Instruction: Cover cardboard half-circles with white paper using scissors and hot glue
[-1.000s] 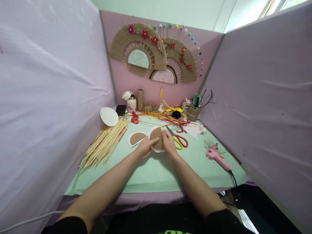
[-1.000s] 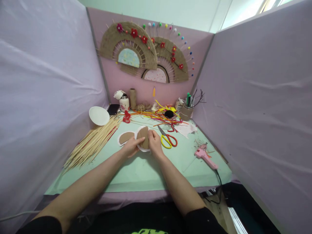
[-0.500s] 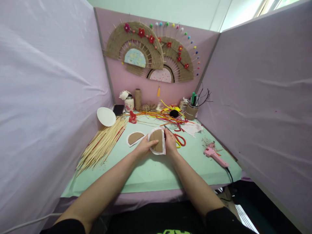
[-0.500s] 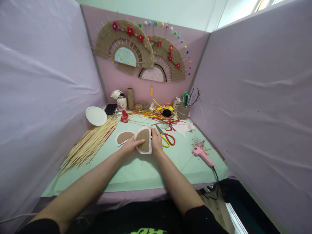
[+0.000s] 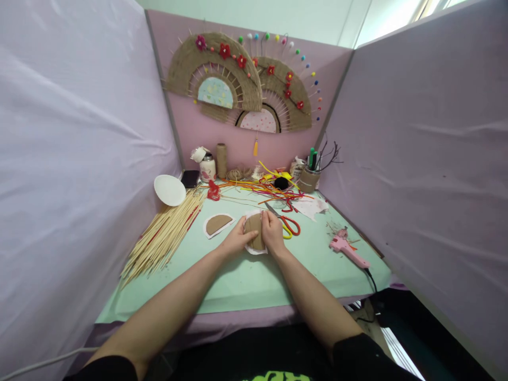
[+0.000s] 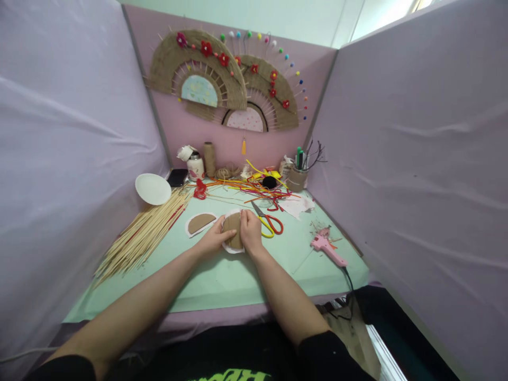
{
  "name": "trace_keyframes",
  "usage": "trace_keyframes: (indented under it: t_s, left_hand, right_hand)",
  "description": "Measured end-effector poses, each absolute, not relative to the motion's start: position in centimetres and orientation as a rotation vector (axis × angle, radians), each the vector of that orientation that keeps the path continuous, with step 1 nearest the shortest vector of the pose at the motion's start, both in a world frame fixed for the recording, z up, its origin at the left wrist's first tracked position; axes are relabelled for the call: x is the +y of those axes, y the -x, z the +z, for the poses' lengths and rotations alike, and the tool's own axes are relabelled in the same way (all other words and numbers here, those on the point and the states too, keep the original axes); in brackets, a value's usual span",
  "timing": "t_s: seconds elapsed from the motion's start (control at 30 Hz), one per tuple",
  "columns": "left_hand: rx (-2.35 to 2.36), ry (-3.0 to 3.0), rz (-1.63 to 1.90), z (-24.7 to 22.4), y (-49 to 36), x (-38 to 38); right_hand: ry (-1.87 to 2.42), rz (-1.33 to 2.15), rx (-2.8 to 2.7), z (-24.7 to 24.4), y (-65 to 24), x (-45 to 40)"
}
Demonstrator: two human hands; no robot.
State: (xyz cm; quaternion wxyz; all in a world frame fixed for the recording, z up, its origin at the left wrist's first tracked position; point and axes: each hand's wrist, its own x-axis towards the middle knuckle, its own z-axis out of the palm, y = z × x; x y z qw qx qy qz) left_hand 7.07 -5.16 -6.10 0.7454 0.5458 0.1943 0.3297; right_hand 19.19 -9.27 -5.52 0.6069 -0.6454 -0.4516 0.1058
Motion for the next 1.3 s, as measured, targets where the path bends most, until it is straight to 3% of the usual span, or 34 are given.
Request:
trace_keyframes:
  t_s: [0.23,0.47,0.6,0.7,0.8,1.07,1.3]
  left_hand:
    - [0.549,-1.472,0.783,-5.2,-6.9,-5.3]
    - [0.649,-1.196,0.843,-5.5,-6.9,-4.2]
    - [0.681,-1.022,0.803,-5.0,-6.3,-3.3]
    - [0.686,-0.973,0.804,-4.6,-6.1,-2.8]
    - [0.709,-0.966,0.825,-4.5,-6.0,-2.4]
    - [0.730,-0.969,0.851,-4.5,-5.8,-2.2]
    - [0.771,-0.929,0.877,-4.2,-6.0,-2.7]
  right_hand:
    - [1.652,0.083,-1.224,-6.1,-19.7,-8.8]
    - [1.693,0.070,-1.252,-2.4,-25.2,-14.0]
    - [2.234,-0.116,-1.193,-2.5,-33.0,-20.9]
    - [2.656,-0.055,-1.082,-3.9,-37.9,-24.8]
    - [2.813,0.108,-1.142,-5.0,-39.9,-26.2]
    - [2.674,0.007,-1.169,-5.6,-39.3,-25.5]
    - [1.987,0.191,-0.949,-3.8,-38.0,-26.0]
